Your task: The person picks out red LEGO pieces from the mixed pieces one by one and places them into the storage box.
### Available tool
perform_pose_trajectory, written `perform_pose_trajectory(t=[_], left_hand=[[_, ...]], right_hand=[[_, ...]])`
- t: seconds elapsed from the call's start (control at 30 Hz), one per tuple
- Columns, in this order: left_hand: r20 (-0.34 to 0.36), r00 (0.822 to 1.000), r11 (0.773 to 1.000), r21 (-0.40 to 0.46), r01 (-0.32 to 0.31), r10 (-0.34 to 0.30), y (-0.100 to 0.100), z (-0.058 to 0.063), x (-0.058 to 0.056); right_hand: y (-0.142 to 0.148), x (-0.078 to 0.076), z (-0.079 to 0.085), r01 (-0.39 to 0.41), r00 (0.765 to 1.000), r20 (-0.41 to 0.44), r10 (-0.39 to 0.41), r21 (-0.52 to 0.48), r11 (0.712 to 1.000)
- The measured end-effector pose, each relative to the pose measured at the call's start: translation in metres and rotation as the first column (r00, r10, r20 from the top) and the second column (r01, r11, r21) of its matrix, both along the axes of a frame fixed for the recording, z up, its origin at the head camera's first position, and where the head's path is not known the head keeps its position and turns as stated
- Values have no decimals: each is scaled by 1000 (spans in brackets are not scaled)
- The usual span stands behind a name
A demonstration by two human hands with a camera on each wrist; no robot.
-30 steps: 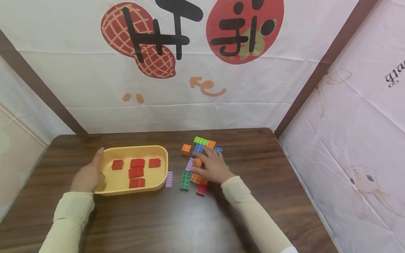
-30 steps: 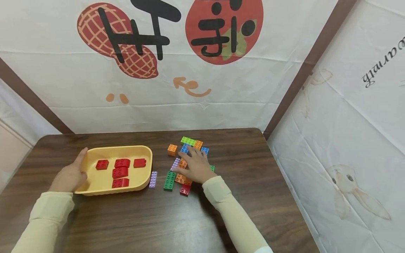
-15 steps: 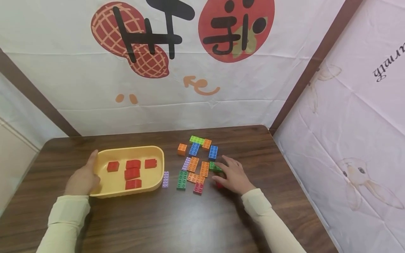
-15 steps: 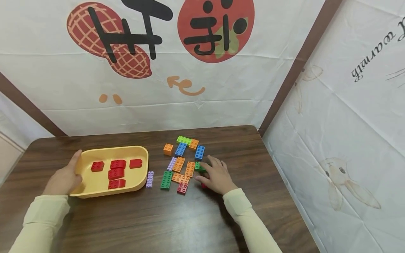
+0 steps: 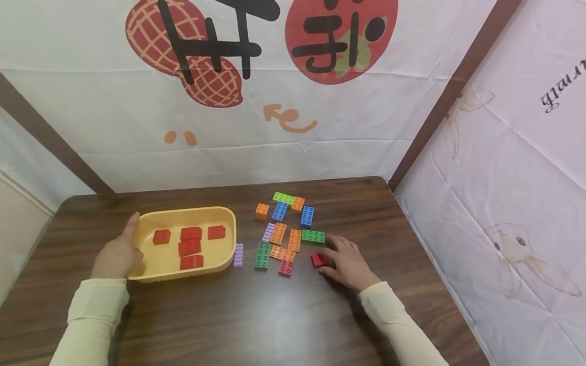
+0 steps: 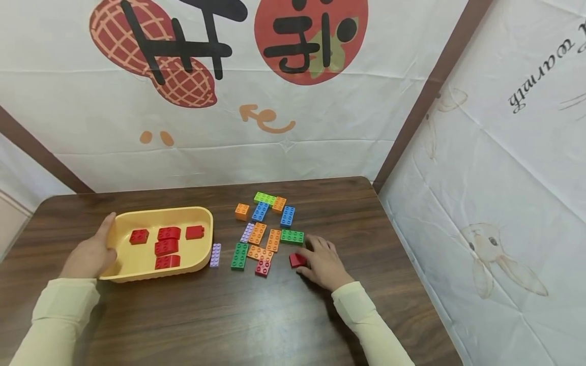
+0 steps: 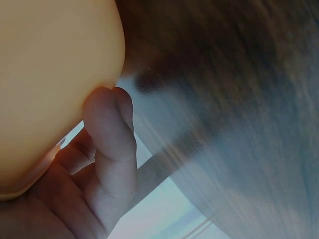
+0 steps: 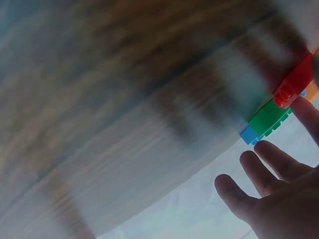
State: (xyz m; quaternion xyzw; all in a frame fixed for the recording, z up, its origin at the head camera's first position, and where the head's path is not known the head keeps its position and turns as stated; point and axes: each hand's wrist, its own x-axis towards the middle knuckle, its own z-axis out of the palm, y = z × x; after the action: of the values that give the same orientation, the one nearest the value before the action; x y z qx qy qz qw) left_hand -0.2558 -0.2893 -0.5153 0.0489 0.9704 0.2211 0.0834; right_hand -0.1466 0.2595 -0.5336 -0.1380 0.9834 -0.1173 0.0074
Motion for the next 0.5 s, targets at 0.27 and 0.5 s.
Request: perform_pose_trajectory(t=[0.27, 0.5], left_hand=[[-21, 1000, 1000, 11, 6, -5, -1, -2, 0], [-16, 1000, 1000, 9, 1, -1, -1, -3, 0]], right_hand=[[-8, -3, 1, 62, 997, 53, -62, 7, 998], [-23, -14, 12, 106, 989, 113, -98, -70, 992]])
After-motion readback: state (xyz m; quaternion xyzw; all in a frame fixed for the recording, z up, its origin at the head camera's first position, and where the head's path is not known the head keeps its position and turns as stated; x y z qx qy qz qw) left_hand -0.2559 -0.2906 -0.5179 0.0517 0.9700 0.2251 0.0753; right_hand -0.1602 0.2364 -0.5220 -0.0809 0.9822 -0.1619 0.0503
